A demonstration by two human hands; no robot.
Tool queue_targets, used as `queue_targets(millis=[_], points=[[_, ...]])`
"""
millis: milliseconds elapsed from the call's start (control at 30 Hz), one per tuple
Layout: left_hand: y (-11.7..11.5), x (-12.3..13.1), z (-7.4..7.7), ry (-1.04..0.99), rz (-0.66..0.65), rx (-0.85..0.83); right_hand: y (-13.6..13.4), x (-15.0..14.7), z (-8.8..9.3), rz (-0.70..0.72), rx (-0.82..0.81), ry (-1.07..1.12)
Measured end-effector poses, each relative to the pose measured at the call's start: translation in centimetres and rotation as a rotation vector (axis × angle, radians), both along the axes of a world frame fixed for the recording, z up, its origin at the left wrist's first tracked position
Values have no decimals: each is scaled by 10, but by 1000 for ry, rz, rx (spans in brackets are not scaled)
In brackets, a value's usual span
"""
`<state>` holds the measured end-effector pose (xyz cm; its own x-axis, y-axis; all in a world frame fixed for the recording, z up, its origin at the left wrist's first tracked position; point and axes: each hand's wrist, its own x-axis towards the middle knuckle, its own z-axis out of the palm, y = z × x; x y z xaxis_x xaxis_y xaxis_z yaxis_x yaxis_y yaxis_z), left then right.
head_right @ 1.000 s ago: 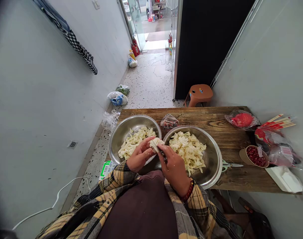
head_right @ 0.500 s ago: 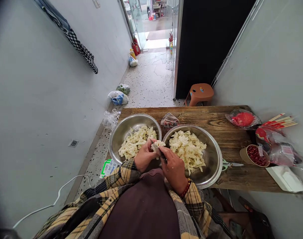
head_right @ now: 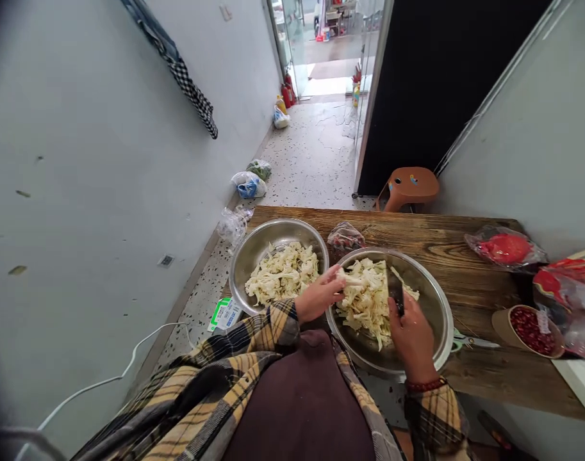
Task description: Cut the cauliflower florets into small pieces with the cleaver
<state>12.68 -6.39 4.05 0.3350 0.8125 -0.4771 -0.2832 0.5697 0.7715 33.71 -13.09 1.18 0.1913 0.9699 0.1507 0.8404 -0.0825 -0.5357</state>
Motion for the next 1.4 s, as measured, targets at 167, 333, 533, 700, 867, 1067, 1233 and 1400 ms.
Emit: queue_targets(millis=[167,333,533,700,867,1067,1233,1400], points=[[-1,-24,-25,201,-158,133,-10,5,3,-94,-55,145],[24,-100,-57,838,-63,317,-3,-32,29,-215,-277,705],[51,-170,-84,1171,-110,367,0,-103,36,-167,-507,1270],[47,-173,-103,1305,-288,427,-11,-127,23,-247,-638,1398],[50,-168,-109,1346,-349,429,-15,-136,21,-329,-639,1425],[67,-192,-107,1176,-312,357,-10,-154,21,-376,-574,1432],[65,-225,-98,926,-159,230,-4,-170,20,-387,-568,1439],[48,-235,-74,563,48,162,9,-192,19,-257,-521,1312]])
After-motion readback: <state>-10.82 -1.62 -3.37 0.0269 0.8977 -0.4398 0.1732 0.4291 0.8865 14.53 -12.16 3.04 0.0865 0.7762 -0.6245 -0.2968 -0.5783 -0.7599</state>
